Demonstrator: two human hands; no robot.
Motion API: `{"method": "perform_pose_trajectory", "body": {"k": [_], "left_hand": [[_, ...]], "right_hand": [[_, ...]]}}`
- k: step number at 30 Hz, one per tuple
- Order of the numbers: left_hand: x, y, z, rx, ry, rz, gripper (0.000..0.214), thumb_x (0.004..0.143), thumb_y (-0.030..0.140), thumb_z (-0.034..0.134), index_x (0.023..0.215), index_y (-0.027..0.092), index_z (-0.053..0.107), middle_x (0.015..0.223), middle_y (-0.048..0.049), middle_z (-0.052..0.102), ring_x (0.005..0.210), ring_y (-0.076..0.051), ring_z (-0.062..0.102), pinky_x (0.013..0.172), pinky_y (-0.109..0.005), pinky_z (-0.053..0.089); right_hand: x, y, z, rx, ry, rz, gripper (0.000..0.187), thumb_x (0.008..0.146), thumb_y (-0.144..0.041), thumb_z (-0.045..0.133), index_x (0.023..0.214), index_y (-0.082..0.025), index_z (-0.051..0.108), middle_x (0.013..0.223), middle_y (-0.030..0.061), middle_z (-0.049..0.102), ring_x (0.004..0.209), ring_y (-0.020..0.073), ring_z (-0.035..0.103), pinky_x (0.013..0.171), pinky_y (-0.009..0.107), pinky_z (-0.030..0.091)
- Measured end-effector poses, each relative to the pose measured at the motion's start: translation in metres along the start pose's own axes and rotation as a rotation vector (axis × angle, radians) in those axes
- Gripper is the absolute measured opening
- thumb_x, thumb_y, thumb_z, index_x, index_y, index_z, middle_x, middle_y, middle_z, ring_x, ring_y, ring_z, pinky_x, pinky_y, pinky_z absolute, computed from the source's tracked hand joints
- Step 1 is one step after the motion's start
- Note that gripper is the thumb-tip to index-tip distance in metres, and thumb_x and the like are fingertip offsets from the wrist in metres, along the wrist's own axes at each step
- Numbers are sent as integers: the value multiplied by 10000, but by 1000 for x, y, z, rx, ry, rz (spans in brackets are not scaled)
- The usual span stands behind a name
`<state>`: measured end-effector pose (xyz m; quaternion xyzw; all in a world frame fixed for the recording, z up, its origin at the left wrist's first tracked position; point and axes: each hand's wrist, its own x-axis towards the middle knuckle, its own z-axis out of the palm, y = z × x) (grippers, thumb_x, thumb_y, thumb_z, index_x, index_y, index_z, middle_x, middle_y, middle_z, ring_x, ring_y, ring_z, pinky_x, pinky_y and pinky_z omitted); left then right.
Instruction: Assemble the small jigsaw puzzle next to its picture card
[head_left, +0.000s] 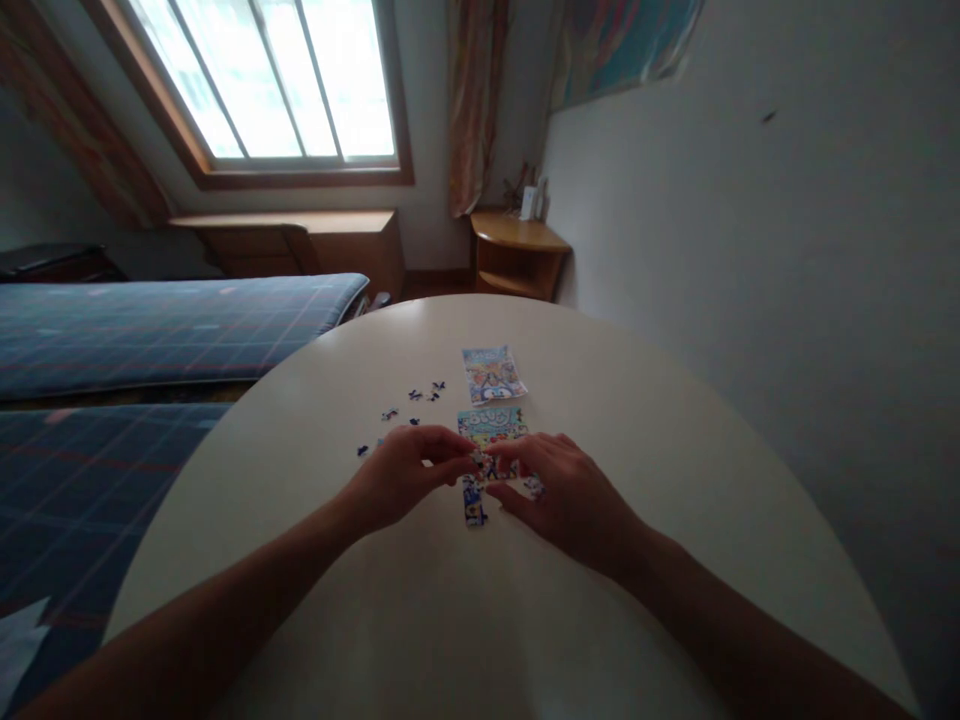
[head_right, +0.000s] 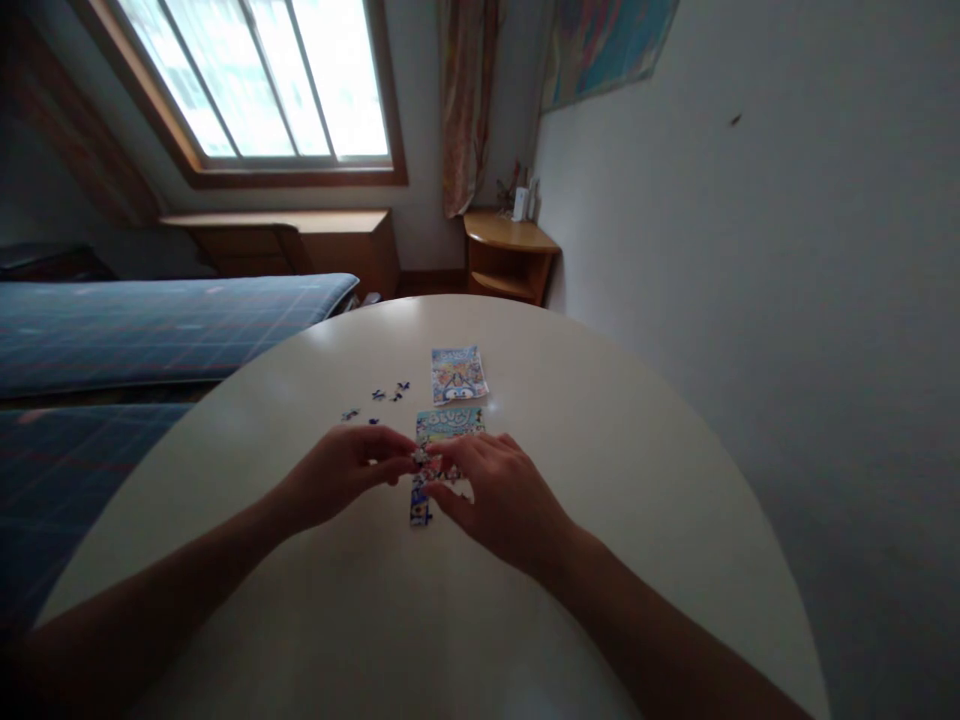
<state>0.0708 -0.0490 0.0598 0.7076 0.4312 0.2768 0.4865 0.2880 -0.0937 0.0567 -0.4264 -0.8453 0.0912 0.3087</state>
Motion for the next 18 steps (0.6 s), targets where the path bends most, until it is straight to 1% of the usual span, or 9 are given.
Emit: {"method": "perform_pose_trajectory", "body": {"k": [2,4,6,9,13,18], "left_hand": [[-2,0,4,-32,-23,2,216,778,334,713,932,183,697,767,-30,756,660,-145,675,636,-260,535],[-3,-1,5,-66,-35,4,214,782,311,720,947,182,679,768,-32,765,683,-152,696,638,-255,537],[-4,-2,6,-86,-41,10,207,789,301,724,944,178,664,782,-37,770,710,-159,710,647,-256,541],[-4,-2,7,-69,-38,24,181,793,290,722,921,175,662,798,-42,768,740,-167,717,658,-264,544],[-4,0,8,-15,-29,47,148,794,273,716,901,176,686,824,-45,760,757,-167,711,649,-256,542],[-5,-1,8,24,-21,83,138,799,258,708,915,184,708,817,-31,749,730,-147,686,612,-225,510]], "right_hand": [[0,-1,2,18,5,-16,324,881,-261,687,1184,-210,584,1066,71,735,932,218,676,847,371,442],[1,-2,3,21,9,-39,312,885,-239,684,1183,-217,593,1076,66,739,962,217,676,849,366,440],[1,-3,3,17,16,-50,234,903,-248,669,1131,-225,621,1058,61,746,966,213,679,843,359,436],[2,-2,2,16,27,-28,137,910,-280,667,1033,-225,646,993,43,755,937,201,687,821,342,433],[2,-1,1,1,35,2,144,874,-275,707,989,-215,644,948,34,753,915,204,684,822,346,423],[2,0,1,3,41,15,133,863,-286,717,946,-216,640,907,39,747,879,216,679,819,353,412]]}}
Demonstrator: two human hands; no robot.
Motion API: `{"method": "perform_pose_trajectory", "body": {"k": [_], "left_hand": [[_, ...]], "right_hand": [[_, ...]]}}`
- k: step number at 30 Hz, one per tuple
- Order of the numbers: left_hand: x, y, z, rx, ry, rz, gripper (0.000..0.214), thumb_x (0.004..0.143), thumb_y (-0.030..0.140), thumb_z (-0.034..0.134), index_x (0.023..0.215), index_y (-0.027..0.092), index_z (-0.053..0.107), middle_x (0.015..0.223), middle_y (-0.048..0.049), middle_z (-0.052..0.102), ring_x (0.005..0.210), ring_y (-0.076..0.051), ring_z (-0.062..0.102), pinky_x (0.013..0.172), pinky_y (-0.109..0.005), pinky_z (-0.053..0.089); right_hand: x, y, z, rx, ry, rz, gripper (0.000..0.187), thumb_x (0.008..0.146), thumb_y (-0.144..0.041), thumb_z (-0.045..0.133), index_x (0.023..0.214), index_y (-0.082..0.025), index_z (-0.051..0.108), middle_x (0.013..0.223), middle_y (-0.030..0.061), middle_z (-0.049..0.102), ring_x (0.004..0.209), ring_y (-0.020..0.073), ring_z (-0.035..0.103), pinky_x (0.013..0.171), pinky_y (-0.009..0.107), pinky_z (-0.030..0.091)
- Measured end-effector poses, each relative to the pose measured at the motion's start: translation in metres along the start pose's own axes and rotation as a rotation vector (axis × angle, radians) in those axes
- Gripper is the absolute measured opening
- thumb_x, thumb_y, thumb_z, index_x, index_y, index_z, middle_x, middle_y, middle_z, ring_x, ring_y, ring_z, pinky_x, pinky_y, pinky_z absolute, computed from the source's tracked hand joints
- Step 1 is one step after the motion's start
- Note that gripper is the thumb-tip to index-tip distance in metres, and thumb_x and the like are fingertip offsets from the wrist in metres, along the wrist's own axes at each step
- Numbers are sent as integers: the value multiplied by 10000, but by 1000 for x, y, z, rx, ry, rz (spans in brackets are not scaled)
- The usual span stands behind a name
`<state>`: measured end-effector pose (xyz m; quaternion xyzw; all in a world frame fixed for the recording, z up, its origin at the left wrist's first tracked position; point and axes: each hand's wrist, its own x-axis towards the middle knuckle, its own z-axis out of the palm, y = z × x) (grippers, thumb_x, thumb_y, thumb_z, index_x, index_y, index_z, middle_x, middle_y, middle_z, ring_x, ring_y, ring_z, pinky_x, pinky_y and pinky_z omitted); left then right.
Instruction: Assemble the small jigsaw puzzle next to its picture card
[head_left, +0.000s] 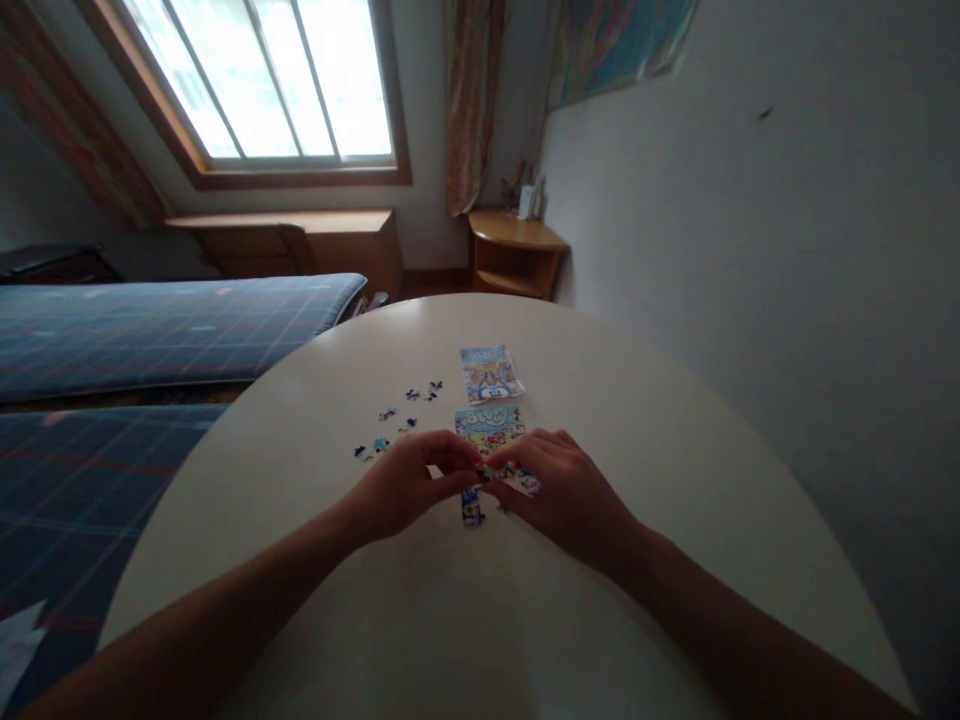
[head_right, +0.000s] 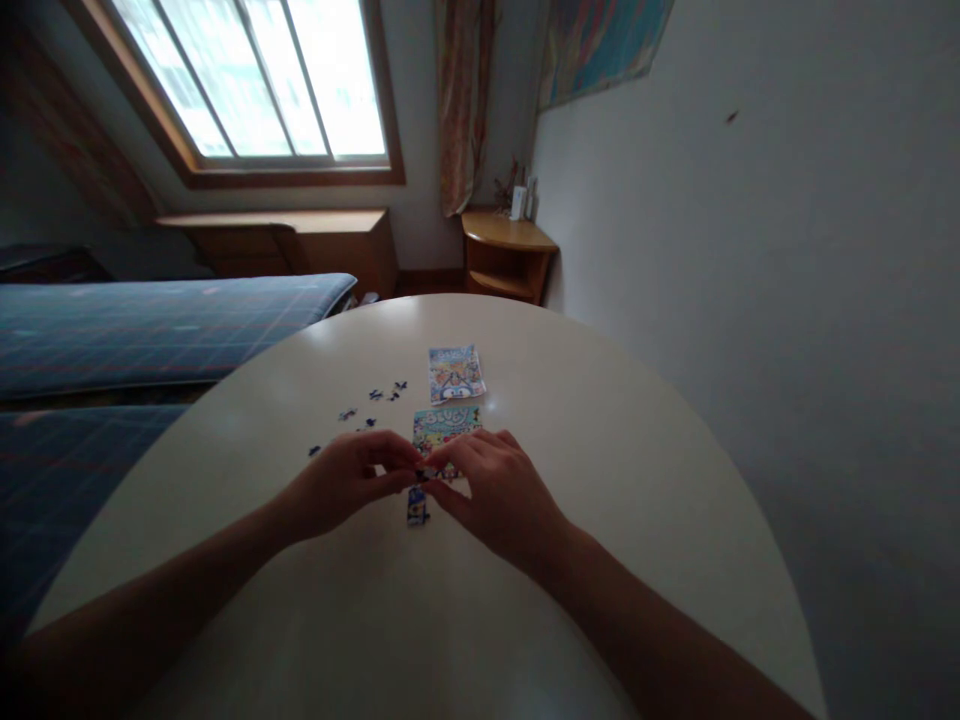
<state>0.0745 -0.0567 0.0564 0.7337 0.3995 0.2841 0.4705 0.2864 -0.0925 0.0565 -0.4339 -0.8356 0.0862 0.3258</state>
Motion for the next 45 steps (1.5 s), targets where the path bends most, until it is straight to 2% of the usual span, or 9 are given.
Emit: {"method": "perform_pose_trajectory", "body": {"k": [9,24,30,32,34,37,40,42,45], "left_hand": [[0,0,0,102,-15,11,154,831,245,659,951,218,751,836,-13,760,686,-125,641,587,-210,461],[0,3,0,138,-20,35,166,835,206,614,923,189,754,815,-10,757,628,-99,598,556,-185,444],[-2,-1,4,127,-44,52,112,839,221,645,915,181,716,798,-3,733,686,-110,630,597,-192,462],[-1,-2,-4,170,-58,63,145,858,267,642,963,186,701,818,-8,733,708,-122,645,613,-207,471],[0,-5,-21,322,-23,60,172,871,288,623,1001,201,694,833,-9,730,717,-133,650,637,-230,475],[4,-15,-57,688,116,-67,200,872,318,612,1024,216,693,888,-24,727,712,-158,647,660,-273,467],[8,-28,-82,826,143,-185,237,872,356,601,1024,197,689,990,-54,717,713,-167,648,657,-283,464],[11,-34,-86,838,152,-193,263,875,379,593,1039,197,689,1031,-58,705,714,-165,648,674,-286,465],[15,-39,-77,862,156,-194,273,863,387,596,1049,218,702,1039,-56,692,770,-185,649,697,-294,461]], "right_hand": [[-1,2,-2,2,-25,18,201,800,-291,785,907,-212,634,868,11,733,856,208,670,821,348,392],[0,5,-3,21,-33,-12,256,777,-282,807,949,-213,629,918,6,744,884,209,678,839,353,391],[0,5,-6,53,-111,-20,215,801,-261,782,954,-227,635,931,-10,743,904,198,672,864,355,378],[-1,6,-9,39,-183,-17,229,782,-254,797,949,-231,643,944,-7,732,934,204,658,871,357,372],[-2,6,-13,30,-270,-33,247,758,-263,817,939,-237,652,985,-1,715,982,211,636,883,358,364],[-5,4,-19,61,-376,-70,260,735,-319,837,919,-250,665,1055,4,688,1046,215,603,937,369,338],[-7,1,-22,97,-448,-82,260,726,-344,842,910,-260,677,1093,1,670,1096,216,575,994,385,298],[-7,0,-21,101,-491,-89,259,729,-356,838,916,-263,683,1098,1,663,1100,218,570,1005,395,285],[-7,0,-18,83,-532,-98,262,732,-368,832,928,-266,691,1096,6,660,1076,221,575,1005,410,284]]}}
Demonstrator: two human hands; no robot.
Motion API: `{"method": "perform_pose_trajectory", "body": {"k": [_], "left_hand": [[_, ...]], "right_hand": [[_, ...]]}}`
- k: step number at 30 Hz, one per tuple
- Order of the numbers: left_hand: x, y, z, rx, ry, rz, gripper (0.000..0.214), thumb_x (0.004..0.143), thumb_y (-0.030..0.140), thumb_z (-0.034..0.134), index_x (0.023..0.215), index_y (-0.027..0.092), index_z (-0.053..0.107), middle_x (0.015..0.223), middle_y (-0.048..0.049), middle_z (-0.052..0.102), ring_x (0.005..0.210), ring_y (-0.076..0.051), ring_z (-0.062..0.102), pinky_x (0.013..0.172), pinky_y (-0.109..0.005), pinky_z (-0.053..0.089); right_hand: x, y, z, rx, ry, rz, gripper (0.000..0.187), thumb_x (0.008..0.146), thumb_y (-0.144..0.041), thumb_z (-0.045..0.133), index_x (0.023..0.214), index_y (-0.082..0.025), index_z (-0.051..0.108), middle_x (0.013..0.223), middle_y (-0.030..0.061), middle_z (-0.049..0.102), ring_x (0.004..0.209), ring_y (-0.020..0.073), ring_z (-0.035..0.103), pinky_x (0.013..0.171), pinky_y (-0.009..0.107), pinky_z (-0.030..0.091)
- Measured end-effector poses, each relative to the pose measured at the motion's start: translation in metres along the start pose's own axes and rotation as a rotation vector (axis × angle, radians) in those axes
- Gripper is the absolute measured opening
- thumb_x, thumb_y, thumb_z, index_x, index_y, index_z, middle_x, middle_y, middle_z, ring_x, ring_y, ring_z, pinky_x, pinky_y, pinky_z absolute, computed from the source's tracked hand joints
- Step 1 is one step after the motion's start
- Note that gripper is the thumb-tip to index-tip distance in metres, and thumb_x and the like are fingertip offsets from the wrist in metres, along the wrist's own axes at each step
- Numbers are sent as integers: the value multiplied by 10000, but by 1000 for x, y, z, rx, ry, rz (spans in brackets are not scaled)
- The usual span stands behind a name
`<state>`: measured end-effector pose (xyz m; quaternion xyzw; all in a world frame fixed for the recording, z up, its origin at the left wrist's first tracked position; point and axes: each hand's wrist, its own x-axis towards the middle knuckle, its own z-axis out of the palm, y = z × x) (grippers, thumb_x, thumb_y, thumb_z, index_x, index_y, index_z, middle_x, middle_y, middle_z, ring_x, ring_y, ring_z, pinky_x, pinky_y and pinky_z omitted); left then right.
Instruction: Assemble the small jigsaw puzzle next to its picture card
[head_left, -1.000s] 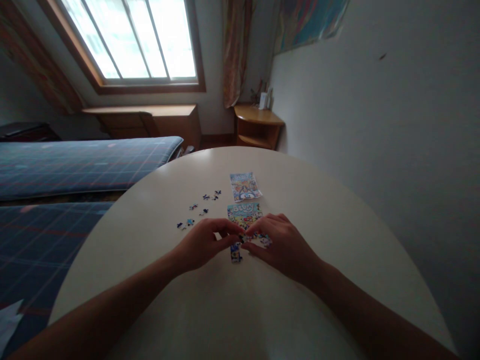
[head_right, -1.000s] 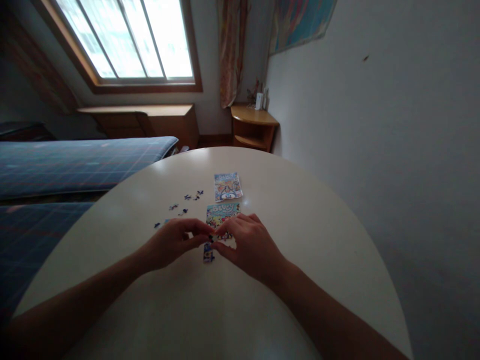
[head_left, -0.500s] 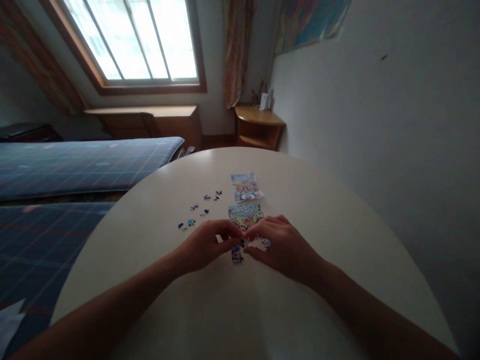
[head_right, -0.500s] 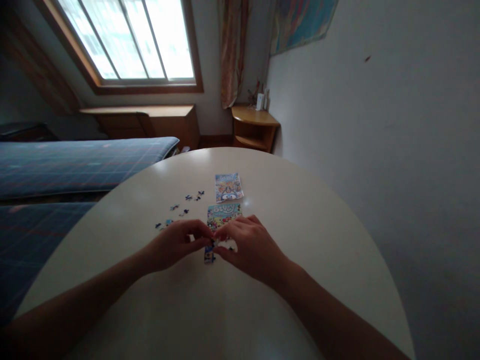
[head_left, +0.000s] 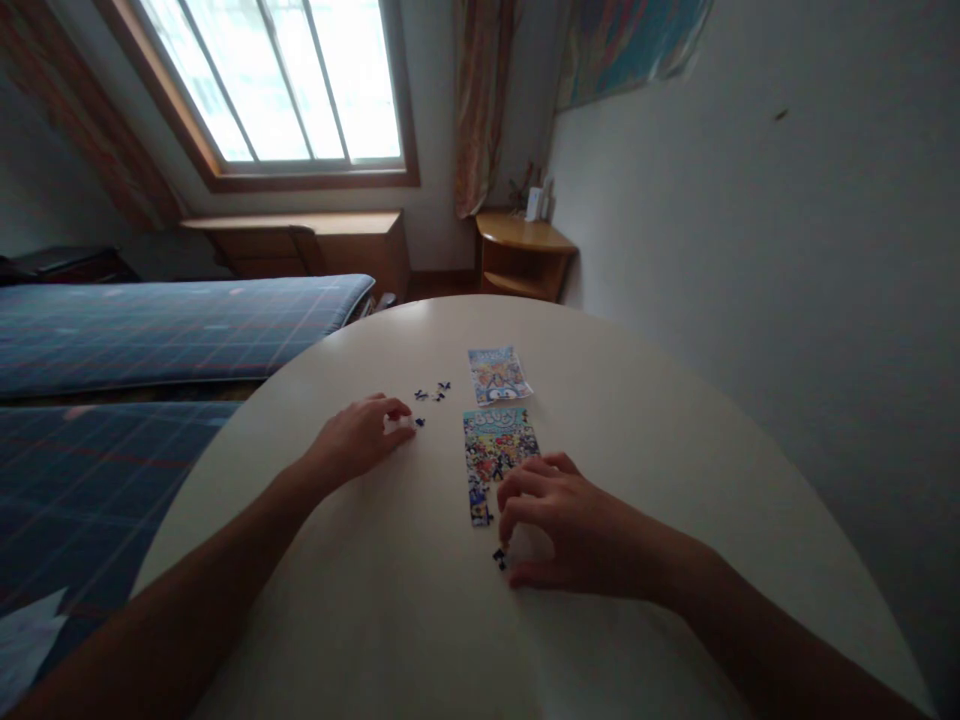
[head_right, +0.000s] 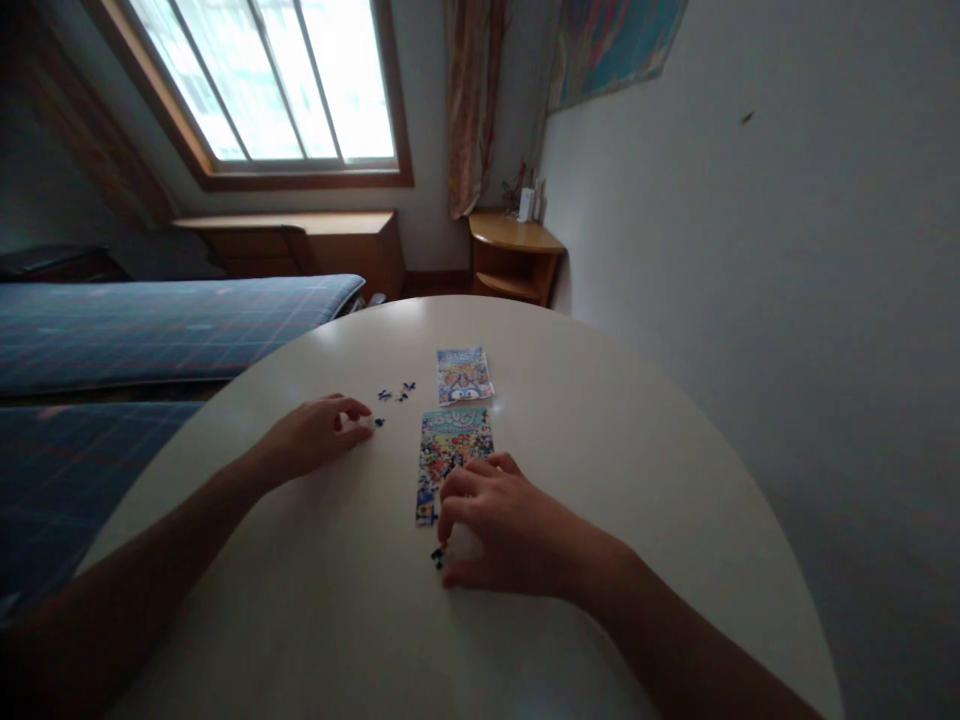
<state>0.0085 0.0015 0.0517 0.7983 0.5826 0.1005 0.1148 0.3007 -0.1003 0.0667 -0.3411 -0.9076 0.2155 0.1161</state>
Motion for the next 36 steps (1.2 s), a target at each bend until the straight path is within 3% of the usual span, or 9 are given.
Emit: {"method": "perform_pose_trajectory", "body": {"k": [5,12,19,24,30,36], "left_hand": [[3,6,10,-23,22,24,201,877,327,560,928,204,711,967,-60,683,788,-194,638,710,-298,452],[3,0,8,-92,-7,29,140,845,288,591,903,203,688,787,-24,684,707,-175,624,647,-274,427],[0,7,6,-178,1,98,254,871,299,527,1025,202,705,904,-50,732,747,-173,633,699,-283,458],[-3,20,2,-246,-15,106,269,880,306,496,973,200,725,946,-52,743,773,-179,644,732,-290,481],[-6,27,-2,-339,26,72,262,878,342,511,952,190,710,909,-48,740,752,-167,642,685,-274,481],[-4,15,5,-243,-122,105,248,866,370,556,930,207,733,824,-35,727,731,-178,642,675,-279,473]], "right_hand": [[-1,4,1,-7,2,8,281,726,-381,830,943,-267,693,1097,6,662,1068,219,577,1017,413,286],[-3,12,-6,-67,55,82,270,736,-371,826,945,-263,695,1084,24,678,1071,245,588,987,425,315],[0,20,-5,-108,100,138,138,827,-280,742,955,-250,702,974,22,696,966,216,630,917,398,328],[4,15,-1,-86,89,143,21,857,-228,699,871,-223,684,923,14,679,934,195,619,899,381,323],[5,12,-1,-83,95,130,36,875,-246,687,863,-216,672,932,20,684,931,195,621,897,384,322],[4,15,-1,-86,129,115,79,901,-296,669,937,-226,677,957,26,694,941,205,628,894,393,325]]}}
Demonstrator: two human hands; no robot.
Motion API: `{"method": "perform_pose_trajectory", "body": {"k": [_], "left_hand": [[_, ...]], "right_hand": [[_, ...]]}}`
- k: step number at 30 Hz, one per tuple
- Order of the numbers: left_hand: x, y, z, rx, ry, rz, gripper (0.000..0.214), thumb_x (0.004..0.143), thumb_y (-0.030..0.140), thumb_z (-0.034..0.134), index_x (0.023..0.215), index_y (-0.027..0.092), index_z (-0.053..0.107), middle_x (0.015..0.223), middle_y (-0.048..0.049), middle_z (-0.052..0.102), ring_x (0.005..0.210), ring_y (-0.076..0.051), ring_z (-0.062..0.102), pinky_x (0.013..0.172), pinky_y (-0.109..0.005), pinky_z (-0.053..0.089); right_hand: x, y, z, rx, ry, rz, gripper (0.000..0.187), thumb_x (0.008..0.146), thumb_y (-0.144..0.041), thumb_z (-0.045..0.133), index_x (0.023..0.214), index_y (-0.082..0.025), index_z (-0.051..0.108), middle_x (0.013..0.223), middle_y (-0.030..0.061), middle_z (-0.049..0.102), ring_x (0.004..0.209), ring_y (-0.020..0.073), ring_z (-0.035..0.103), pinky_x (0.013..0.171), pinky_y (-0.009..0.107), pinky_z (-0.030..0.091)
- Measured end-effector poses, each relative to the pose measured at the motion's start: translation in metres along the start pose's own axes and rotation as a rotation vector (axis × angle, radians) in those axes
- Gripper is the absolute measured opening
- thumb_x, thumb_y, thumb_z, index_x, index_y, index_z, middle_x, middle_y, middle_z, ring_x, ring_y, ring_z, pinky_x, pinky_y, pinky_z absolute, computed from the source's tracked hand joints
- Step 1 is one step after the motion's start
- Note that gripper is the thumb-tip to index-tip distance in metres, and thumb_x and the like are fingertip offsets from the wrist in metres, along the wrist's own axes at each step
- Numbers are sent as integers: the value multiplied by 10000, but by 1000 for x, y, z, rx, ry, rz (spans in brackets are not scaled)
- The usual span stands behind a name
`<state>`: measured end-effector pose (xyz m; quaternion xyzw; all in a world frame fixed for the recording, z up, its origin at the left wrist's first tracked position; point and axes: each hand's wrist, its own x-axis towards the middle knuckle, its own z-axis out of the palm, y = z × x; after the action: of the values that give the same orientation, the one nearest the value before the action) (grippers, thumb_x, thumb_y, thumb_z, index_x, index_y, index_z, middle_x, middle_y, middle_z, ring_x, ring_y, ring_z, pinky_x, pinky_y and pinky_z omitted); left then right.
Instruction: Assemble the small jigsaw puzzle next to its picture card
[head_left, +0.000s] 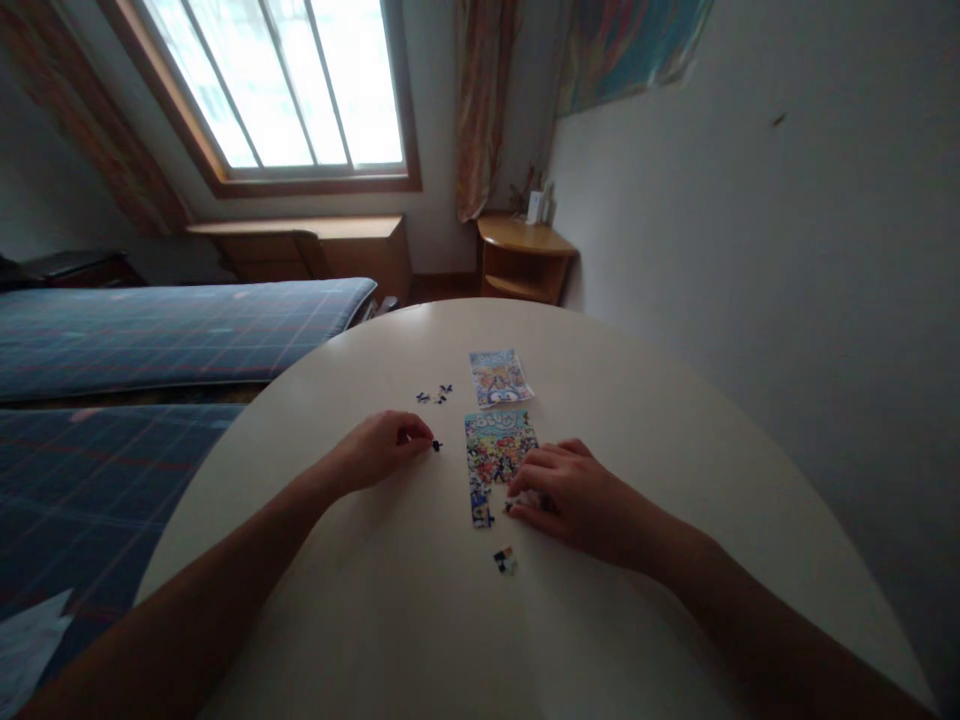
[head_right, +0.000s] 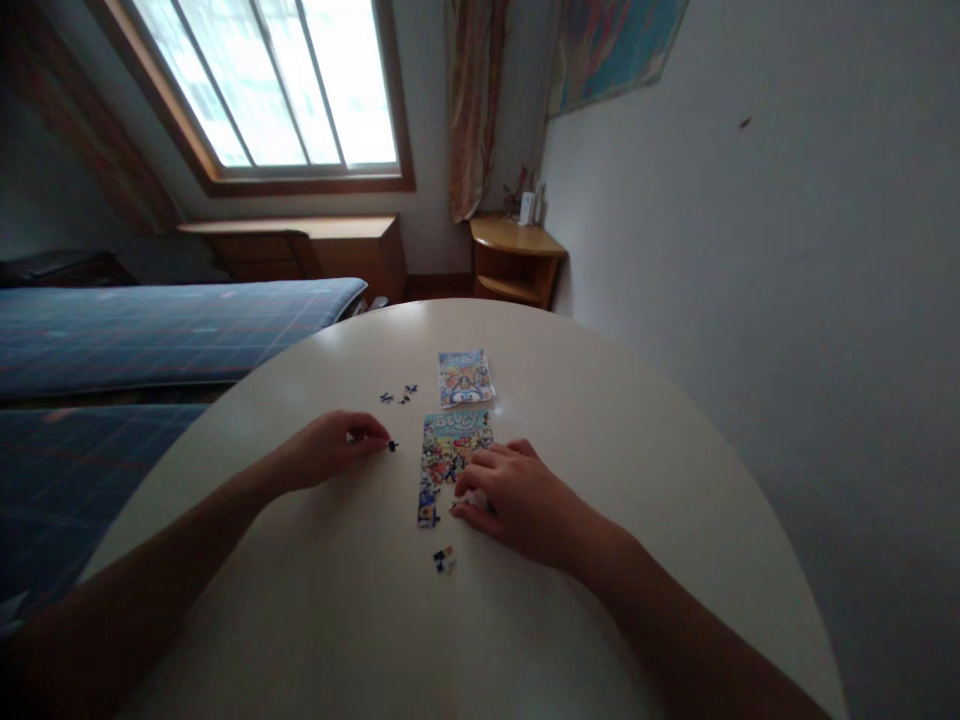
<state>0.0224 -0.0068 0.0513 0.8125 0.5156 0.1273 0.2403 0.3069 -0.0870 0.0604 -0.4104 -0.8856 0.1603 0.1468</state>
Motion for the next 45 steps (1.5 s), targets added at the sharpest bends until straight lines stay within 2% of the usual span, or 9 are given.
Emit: {"method": "perform_pose_trajectory", "body": {"k": [5,7,11,16,23,29,35,40,45], "left_hand": [[7,-25,-6,188,258,-60,307,891,366,546,1083,184,700,1042,-89,696,884,-211,655,814,-320,485],[9,-33,-10,237,282,-99,321,889,363,550,1123,190,686,1109,-92,677,926,-214,657,844,-316,484],[8,-36,-14,304,221,-208,305,913,365,491,1075,222,706,1132,-70,685,883,-204,669,797,-301,490],[4,-30,-19,356,173,-292,292,904,351,475,1053,256,707,981,-55,738,874,-219,678,738,-299,487],[-9,-25,-37,454,106,-406,259,846,364,526,943,233,727,981,-104,742,891,-308,679,696,-356,473],[-21,-10,-41,427,-44,-348,248,794,445,617,915,260,729,929,-48,756,814,-256,685,646,-308,434],[-22,-10,-36,343,-70,-262,300,715,456,685,954,277,719,895,-21,750,752,-215,682,619,-275,424],[-20,-8,-32,342,-41,-233,219,762,394,647,925,263,713,894,-35,731,765,-230,671,628,-296,428],[-19,-5,-30,344,-74,-181,167,789,325,605,880,235,712,952,-67,714,845,-242,662,699,-310,451]], "right_hand": [[0,2,1,-17,22,-2,87,897,-286,675,957,-223,677,962,29,697,940,205,634,891,389,328],[0,3,1,-19,26,0,77,899,-285,672,947,-224,676,958,25,696,935,200,634,893,387,328],[-1,4,2,-23,30,-5,70,902,-286,663,932,-224,674,948,20,690,927,194,633,897,390,332],[-1,6,2,-40,28,-11,66,911,-282,647,915,-225,680,944,24,691,915,192,635,882,386,351],[-1,8,-1,-70,24,-12,80,914,-280,637,906,-220,688,935,41,692,906,205,636,850,382,385],[-1,8,-3,-86,14,5,54,894,-265,654,907,-227,689,932,31,694,898,209,640,851,395,384],[-2,9,-3,-80,26,7,45,891,-251,649,906,-231,687,944,28,696,900,201,641,863,392,381],[-1,8,-6,-81,23,16,45,889,-247,652,905,-225,687,939,35,699,903,212,642,865,397,379],[-2,8,-7,-74,5,30,50,898,-254,652,923,-229,688,959,32,697,911,211,638,871,403,376]]}}
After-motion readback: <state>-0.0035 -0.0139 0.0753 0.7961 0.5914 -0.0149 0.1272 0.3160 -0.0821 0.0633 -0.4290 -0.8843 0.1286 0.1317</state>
